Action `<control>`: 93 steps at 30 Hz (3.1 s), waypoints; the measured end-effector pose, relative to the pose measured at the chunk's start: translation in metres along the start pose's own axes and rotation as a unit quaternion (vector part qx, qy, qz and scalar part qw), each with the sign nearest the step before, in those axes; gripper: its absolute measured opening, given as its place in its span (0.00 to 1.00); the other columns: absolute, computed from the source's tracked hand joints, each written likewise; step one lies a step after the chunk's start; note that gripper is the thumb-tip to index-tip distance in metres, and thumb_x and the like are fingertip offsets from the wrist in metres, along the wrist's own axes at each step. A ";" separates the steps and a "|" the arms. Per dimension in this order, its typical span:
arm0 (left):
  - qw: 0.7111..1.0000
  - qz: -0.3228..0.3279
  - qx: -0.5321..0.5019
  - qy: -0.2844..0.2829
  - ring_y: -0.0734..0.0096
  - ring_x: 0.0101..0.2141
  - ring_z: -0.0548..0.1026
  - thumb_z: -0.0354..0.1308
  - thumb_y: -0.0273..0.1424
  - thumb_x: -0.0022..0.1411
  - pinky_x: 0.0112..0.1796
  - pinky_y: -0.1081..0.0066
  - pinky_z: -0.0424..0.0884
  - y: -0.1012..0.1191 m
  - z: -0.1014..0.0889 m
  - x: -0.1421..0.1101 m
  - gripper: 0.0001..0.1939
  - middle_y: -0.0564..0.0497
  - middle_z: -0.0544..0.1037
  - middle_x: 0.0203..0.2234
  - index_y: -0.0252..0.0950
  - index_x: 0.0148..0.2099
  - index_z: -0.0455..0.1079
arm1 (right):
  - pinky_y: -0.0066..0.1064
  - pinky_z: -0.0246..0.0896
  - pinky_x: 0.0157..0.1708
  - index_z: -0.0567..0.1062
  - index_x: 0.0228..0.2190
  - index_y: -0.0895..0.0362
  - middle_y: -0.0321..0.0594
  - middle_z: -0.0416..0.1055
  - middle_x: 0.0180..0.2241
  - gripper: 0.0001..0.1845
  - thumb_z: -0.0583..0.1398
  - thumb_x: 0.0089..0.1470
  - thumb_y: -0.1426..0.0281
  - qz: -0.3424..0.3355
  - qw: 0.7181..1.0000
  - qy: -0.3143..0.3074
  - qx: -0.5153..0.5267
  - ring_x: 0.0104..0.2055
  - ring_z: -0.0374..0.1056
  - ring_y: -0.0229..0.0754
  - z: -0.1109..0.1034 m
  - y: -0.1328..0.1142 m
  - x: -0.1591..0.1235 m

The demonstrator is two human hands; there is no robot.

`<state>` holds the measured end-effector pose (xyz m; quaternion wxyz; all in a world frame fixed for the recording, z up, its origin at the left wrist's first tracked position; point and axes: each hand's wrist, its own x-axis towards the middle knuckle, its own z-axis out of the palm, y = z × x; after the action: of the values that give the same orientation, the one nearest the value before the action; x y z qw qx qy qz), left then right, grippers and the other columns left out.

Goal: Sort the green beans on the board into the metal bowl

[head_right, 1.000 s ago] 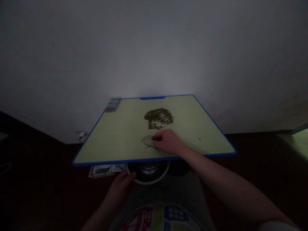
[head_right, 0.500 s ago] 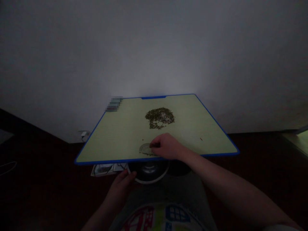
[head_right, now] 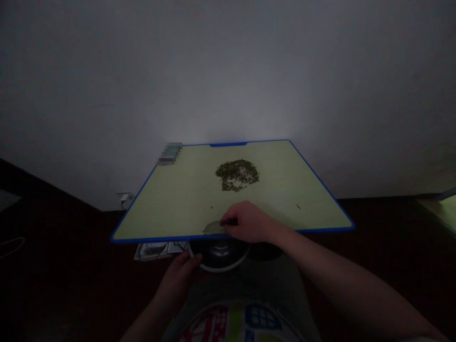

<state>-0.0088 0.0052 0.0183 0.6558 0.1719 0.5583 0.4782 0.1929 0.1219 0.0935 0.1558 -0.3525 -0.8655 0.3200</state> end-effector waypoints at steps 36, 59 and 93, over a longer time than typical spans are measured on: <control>1.000 0.027 -0.003 -0.015 0.55 0.34 0.82 0.69 0.36 0.50 0.33 0.64 0.76 -0.004 -0.026 -0.003 0.16 0.43 0.86 0.33 0.32 0.39 0.78 | 0.32 0.62 0.38 0.82 0.39 0.58 0.44 0.79 0.35 0.12 0.59 0.55 0.74 0.003 0.996 0.058 -0.070 0.37 0.71 0.42 0.007 0.008 0.029; 1.000 0.026 0.000 -0.012 0.54 0.34 0.82 0.69 0.37 0.49 0.33 0.64 0.76 -0.007 -0.028 -0.001 0.17 0.43 0.86 0.33 0.31 0.40 0.78 | 0.29 0.61 0.35 0.80 0.35 0.59 0.41 0.73 0.31 0.10 0.58 0.59 0.74 -0.065 0.998 0.016 -0.016 0.34 0.68 0.38 0.008 -0.003 -0.009; 1.000 0.021 0.002 0.008 0.55 0.33 0.82 0.70 0.37 0.48 0.31 0.65 0.76 0.001 -0.028 0.002 0.15 0.45 0.85 0.30 0.33 0.36 0.77 | 0.36 0.67 0.35 0.81 0.37 0.57 0.45 0.79 0.36 0.13 0.57 0.56 0.67 0.133 0.960 0.219 -0.114 0.36 0.73 0.46 -0.046 0.074 -0.044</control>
<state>-0.0347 -0.0011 0.0094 0.6407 0.1810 0.5604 0.4926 0.2840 0.1518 0.0768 0.2564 -0.5418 -0.7859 0.1516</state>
